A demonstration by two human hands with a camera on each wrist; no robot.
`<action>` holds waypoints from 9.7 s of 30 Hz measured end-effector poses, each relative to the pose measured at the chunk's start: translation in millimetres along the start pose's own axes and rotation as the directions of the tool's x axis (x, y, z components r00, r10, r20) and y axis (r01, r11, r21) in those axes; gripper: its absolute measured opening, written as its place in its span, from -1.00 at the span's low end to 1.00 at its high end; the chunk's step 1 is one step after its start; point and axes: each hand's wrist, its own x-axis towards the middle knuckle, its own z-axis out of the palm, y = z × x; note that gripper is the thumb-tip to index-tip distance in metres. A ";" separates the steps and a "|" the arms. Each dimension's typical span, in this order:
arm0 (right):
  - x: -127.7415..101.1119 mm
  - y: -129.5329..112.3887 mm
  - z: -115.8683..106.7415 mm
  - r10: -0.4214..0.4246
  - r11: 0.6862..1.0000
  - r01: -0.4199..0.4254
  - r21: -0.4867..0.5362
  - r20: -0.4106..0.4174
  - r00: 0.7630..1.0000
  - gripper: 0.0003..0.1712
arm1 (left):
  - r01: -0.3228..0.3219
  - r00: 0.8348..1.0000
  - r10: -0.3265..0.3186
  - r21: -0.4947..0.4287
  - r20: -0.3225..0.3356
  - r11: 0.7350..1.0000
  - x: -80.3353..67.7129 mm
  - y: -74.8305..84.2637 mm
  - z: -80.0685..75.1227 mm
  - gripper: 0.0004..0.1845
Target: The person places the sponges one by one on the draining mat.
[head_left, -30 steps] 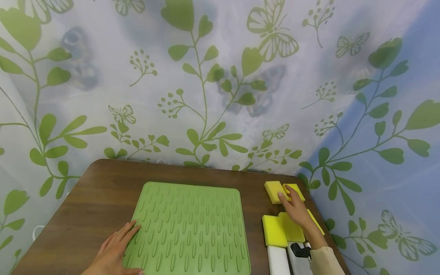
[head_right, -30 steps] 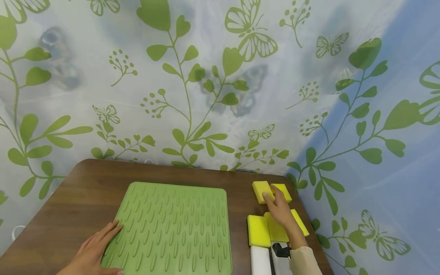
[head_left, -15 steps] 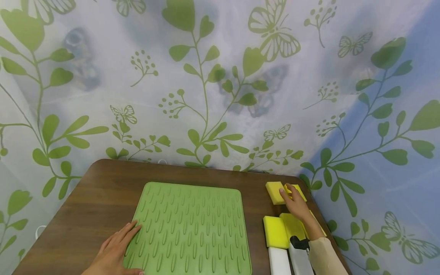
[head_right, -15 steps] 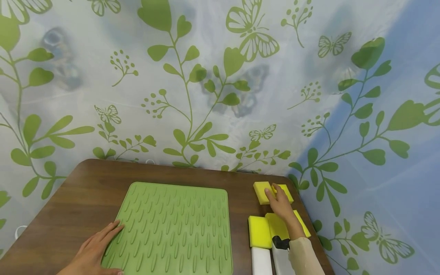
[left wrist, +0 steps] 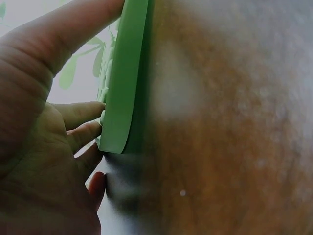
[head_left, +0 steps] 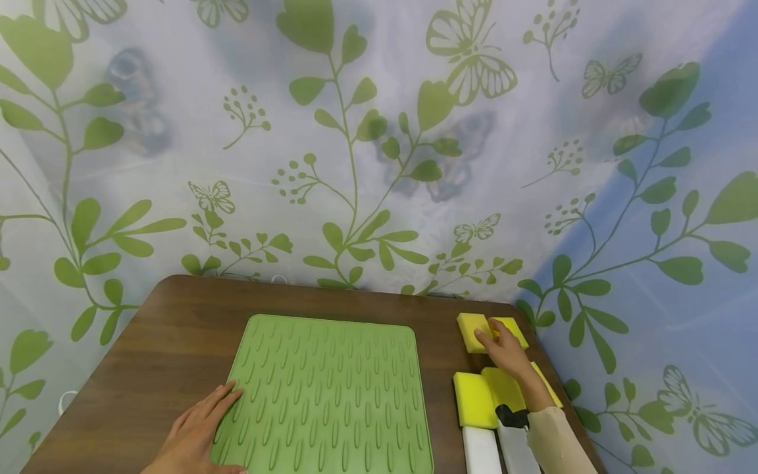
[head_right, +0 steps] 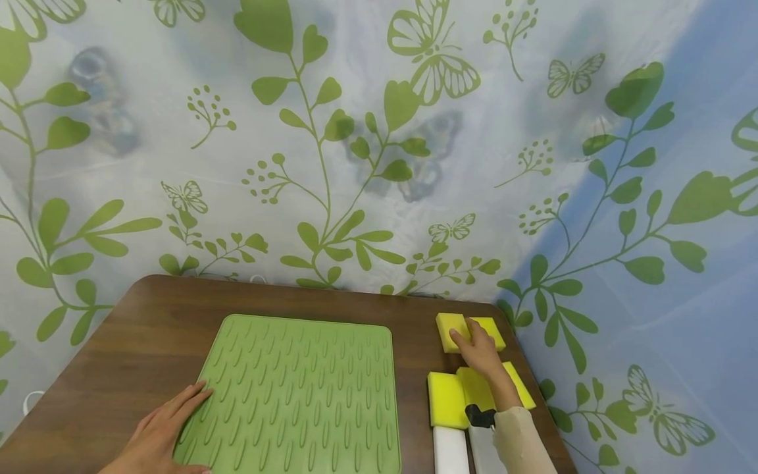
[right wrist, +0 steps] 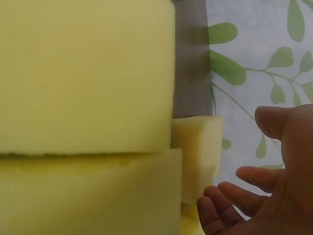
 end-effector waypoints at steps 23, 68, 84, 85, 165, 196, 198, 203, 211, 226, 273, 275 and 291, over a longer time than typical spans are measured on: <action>9.0 -7.6 -1.5 -0.040 0.997 0.040 0.065 0.006 0.999 -0.04 | -0.006 0.999 0.008 0.028 -0.043 1.000 -1.6 -6.5 8.2 0.43; 46.5 6.5 6.9 0.053 0.999 -0.052 -0.007 0.135 0.989 0.47 | -0.006 1.000 0.006 0.023 -0.028 1.000 -5.0 -7.1 9.3 0.33; 50.9 8.4 12.3 0.072 0.993 -0.083 0.079 0.133 0.989 0.45 | -0.034 0.999 0.035 0.027 -0.039 0.999 2.2 -15.2 4.7 0.32; 51.0 8.4 12.2 0.069 0.993 -0.081 0.086 0.130 0.989 0.45 | -0.029 0.999 0.030 0.026 -0.038 0.999 2.4 -15.7 5.1 0.33; 29.2 -143.7 81.5 -0.291 0.951 0.260 0.169 0.198 0.936 0.29 | 0.055 0.988 -0.040 -0.096 0.151 0.994 10.9 2.0 -22.2 0.35; 33.3 -192.3 137.0 -0.359 0.928 0.313 0.203 0.258 0.897 0.33 | 0.061 0.992 -0.048 -0.108 0.120 0.992 5.5 6.3 -21.5 0.40; 33.3 -195.3 142.2 -0.368 0.924 0.319 0.210 0.269 0.890 0.33 | 0.063 0.991 -0.050 -0.103 0.123 0.993 5.6 6.4 -21.5 0.39; 34.2 -203.2 155.7 -0.387 0.915 0.330 0.231 0.276 0.880 0.31 | 0.070 0.989 -0.056 -0.106 0.134 0.992 6.0 5.2 -21.3 0.39; 37.8 -220.8 181.0 -0.391 0.913 0.329 0.243 0.282 0.876 0.29 | 0.058 0.991 -0.044 -0.112 0.123 0.992 7.4 2.6 -20.3 0.38; 32.7 -255.7 219.8 -0.366 0.928 0.318 0.196 0.310 0.878 0.31 | 0.062 0.993 -0.049 -0.120 0.110 0.991 10.5 -3.9 -15.9 0.41; 25.7 -330.9 298.6 -0.298 0.945 0.314 -0.091 0.153 0.942 0.28 | 0.098 0.986 -0.077 -0.141 0.148 0.985 15.6 1.2 -24.7 0.42; 25.8 -330.5 299.6 -0.304 0.941 0.321 -0.103 0.156 0.940 0.28 | 0.098 0.986 -0.077 -0.143 0.149 0.985 15.3 1.2 -24.6 0.42; 25.8 -327.4 297.1 -0.332 0.928 0.351 -0.127 0.151 0.931 0.32 | 0.120 0.980 -0.090 -0.164 0.177 0.979 15.9 0.4 -22.0 0.42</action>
